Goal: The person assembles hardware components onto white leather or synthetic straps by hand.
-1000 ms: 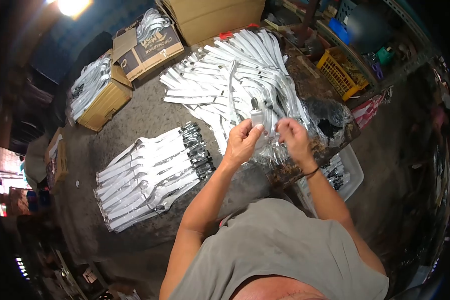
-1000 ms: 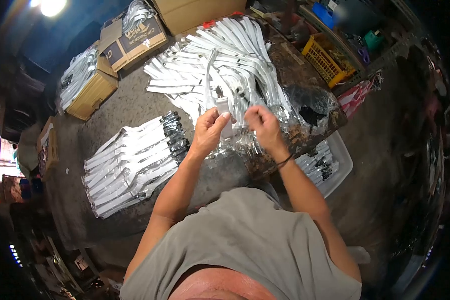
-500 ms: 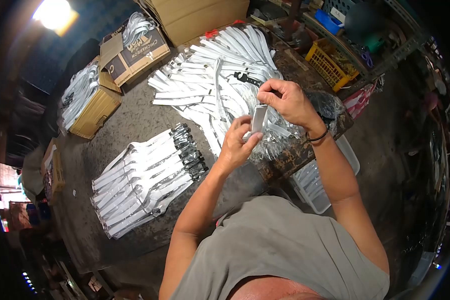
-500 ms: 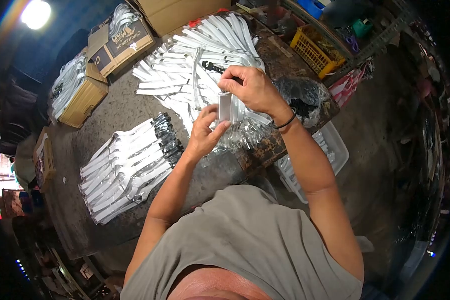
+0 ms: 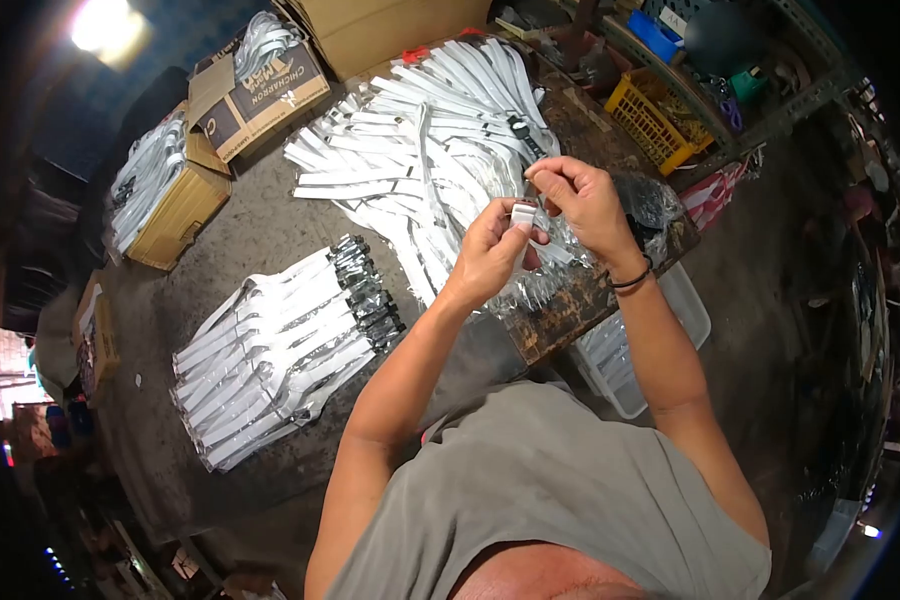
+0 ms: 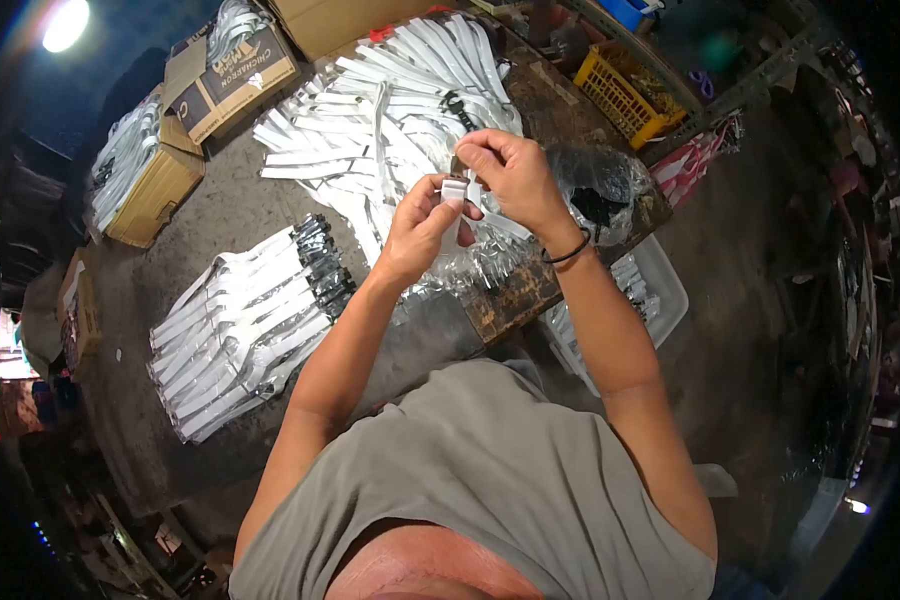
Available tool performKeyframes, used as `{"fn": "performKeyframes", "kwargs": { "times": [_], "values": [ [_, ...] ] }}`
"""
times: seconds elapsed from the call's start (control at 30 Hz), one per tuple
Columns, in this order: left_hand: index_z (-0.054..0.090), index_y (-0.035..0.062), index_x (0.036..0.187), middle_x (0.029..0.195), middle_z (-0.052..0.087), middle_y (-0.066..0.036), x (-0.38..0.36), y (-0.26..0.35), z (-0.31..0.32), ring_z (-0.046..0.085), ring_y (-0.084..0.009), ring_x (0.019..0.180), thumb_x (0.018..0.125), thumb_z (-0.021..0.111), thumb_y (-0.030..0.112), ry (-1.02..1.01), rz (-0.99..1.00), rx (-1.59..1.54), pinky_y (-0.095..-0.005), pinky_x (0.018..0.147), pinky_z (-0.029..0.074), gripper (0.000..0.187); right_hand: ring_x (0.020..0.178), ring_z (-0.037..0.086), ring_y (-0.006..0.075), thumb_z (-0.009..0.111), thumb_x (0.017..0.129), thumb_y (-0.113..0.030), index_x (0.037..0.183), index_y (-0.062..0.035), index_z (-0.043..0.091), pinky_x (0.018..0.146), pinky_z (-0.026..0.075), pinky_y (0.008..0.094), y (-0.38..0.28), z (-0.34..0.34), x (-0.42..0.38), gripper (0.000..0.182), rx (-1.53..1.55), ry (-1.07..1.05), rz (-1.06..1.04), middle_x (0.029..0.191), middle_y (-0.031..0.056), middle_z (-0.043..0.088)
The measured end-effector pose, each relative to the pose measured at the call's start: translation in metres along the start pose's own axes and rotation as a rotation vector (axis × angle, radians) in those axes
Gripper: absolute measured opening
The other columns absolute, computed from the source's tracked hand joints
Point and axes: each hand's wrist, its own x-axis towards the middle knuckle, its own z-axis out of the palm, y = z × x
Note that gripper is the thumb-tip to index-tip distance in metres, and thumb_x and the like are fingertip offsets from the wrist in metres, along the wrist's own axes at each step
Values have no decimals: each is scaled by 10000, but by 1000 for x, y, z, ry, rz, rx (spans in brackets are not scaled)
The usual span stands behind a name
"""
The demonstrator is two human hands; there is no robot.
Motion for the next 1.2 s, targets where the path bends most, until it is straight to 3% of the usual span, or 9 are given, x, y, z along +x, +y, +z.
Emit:
{"fn": "performKeyframes", "kwargs": {
  "times": [0.2, 0.4, 0.6, 0.73, 0.83, 0.93, 0.97, 1.07, 1.2],
  "values": [
    [436, 36, 1273, 956, 639, -127, -2, 3, -13, 601, -164, 700, 931, 445, 44, 85, -206, -260, -320, 682, 520, 343, 679, 570, 65, 632, 905, -216, 1016, -14, 676, 608, 463, 229, 13, -10, -8, 234, -55, 91, -11, 787, 19, 664],
    [433, -63, 1241, 966, 640, -125, -2, -3, -6, 605, -162, 755, 936, 494, 84, -52, -148, -44, -313, 722, 506, 344, 642, 542, 80, 690, 846, -261, 909, -12, 675, 594, 451, 254, 19, 4, 2, 258, -282, -9, -52, 723, 42, 645],
    [463, -55, 1219, 976, 649, -125, -5, -4, -18, 634, -170, 843, 925, 478, 56, -70, -167, -12, -321, 785, 525, 315, 597, 509, 64, 699, 849, -223, 882, 8, 668, 550, 424, 242, 27, -3, 18, 235, -113, 101, -50, 702, 2, 631],
    [483, -57, 1193, 965, 656, -127, -1, -2, -23, 645, -172, 829, 919, 464, 47, -43, -226, -15, -314, 775, 536, 293, 608, 497, 50, 668, 883, -168, 886, -15, 646, 548, 413, 214, 23, 2, 19, 155, -20, 123, 108, 734, -18, 581],
    [498, -61, 1169, 956, 657, -130, 0, -4, -20, 646, -170, 800, 919, 458, 47, 33, -257, -52, -307, 755, 540, 275, 654, 537, 91, 665, 872, -157, 905, -11, 648, 586, 444, 256, 26, 8, 14, 150, -543, 354, -245, 825, 32, 606],
    [507, -64, 1144, 945, 653, -128, 1, -11, -19, 643, -168, 789, 923, 452, 47, 105, -229, -59, -304, 739, 541, 254, 736, 622, 233, 652, 858, -147, 922, -38, 655, 666, 493, 347, 16, 12, -3, 127, -556, 210, -242, 877, 127, 601],
    [508, -65, 1139, 940, 651, -125, 2, -12, -19, 641, -168, 788, 924, 451, 48, 111, -213, -48, -303, 733, 539, 249, 703, 633, 206, 653, 854, -120, 938, -19, 640, 646, 500, 329, 21, 13, -8, 132, -628, 137, -330, 874, 114, 597],
    [514, -70, 1116, 927, 644, -115, 2, -13, -15, 634, -164, 782, 927, 447, 46, 111, -152, -22, -297, 711, 528, 231, 668, 645, 187, 659, 844, -93, 947, -4, 626, 617, 501, 308, 27, 20, -14, 140, -382, -7, -145, 886, 103, 590],
    [516, -84, 1116, 909, 629, -104, 5, -19, -15, 622, -148, 773, 913, 442, 30, 74, -87, 55, -282, 699, 508, 245, 644, 649, 174, 667, 831, -92, 946, 7, 624, 599, 499, 291, 30, 18, -9, 158, -361, -15, -85, 886, 100, 595]
  ]
}}
